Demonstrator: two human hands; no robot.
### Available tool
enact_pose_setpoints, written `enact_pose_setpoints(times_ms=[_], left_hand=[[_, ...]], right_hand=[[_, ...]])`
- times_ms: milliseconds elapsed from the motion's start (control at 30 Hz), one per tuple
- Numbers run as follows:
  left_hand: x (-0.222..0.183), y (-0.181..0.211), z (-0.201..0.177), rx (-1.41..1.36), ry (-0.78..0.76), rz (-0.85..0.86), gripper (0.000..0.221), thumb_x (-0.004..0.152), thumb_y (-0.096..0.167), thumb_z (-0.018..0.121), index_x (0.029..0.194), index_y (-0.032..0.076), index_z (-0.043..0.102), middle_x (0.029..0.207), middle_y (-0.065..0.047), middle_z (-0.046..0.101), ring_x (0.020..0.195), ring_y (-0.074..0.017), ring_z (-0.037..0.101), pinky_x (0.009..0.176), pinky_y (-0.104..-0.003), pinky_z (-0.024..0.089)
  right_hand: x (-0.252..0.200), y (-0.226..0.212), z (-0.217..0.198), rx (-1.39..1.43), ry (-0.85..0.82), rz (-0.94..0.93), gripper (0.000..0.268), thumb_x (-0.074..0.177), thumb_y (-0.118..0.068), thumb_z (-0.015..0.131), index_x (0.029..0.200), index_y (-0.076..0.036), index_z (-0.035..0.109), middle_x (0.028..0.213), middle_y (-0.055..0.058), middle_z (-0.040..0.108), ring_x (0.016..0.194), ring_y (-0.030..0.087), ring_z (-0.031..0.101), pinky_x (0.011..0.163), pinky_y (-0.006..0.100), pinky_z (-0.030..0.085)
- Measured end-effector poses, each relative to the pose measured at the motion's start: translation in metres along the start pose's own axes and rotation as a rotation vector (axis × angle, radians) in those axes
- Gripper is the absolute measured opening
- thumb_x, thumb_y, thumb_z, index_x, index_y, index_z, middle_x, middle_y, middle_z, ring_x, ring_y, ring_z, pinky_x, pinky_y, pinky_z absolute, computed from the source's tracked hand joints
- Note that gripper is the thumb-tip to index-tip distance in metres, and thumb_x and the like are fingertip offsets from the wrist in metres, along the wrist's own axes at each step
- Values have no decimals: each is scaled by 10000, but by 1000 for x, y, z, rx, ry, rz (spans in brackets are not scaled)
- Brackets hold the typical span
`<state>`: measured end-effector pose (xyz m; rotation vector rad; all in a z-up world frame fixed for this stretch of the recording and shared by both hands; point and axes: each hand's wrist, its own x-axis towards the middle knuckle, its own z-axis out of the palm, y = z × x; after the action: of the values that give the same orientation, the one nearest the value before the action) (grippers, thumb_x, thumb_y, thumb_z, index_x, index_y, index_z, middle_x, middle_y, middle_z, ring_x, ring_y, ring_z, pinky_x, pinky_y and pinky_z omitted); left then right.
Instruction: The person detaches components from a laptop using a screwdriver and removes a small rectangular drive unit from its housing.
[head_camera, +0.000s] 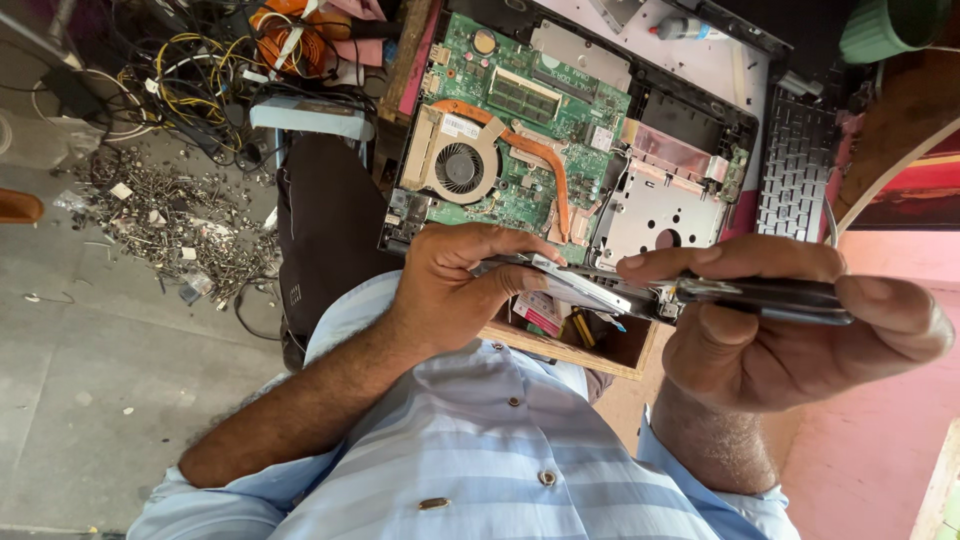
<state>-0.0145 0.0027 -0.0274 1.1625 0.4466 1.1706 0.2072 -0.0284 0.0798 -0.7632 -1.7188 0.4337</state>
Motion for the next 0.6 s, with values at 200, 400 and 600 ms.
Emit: enact_pose_setpoints(times_ms=[200, 400, 600], left_hand=[[2, 0, 0, 1, 1, -10, 218, 944, -60, 730, 1147, 18, 742, 1032, -93, 785, 937, -113, 759, 835, -250, 629], [2, -1, 0, -1, 4, 0, 234, 939, -94, 713, 1147, 10, 740, 1051, -108, 781, 970, -126, 758, 870, -258, 628], [2, -3, 0, -43, -6, 0, 220, 944, -81, 719, 1148, 1, 728, 1045, -115, 772, 968, -133, 758, 854, -262, 636]], right_hand=[[-27, 16, -31, 215, 44, 250, 431, 934, 68, 548, 1259, 155, 279, 1047, 400, 712, 772, 341, 799, 594, 247, 661], [-19, 13, -10, 72, -36, 71, 373, 1013, 47, 496, 1310, 139, 289, 1141, 352, 654, 971, 343, 766, 732, 272, 663], [0, 6, -43, 588, -143, 620, 461, 1019, -2, 349, 1378, 251, 489, 1010, 318, 769, 1105, 432, 754, 740, 207, 624]])
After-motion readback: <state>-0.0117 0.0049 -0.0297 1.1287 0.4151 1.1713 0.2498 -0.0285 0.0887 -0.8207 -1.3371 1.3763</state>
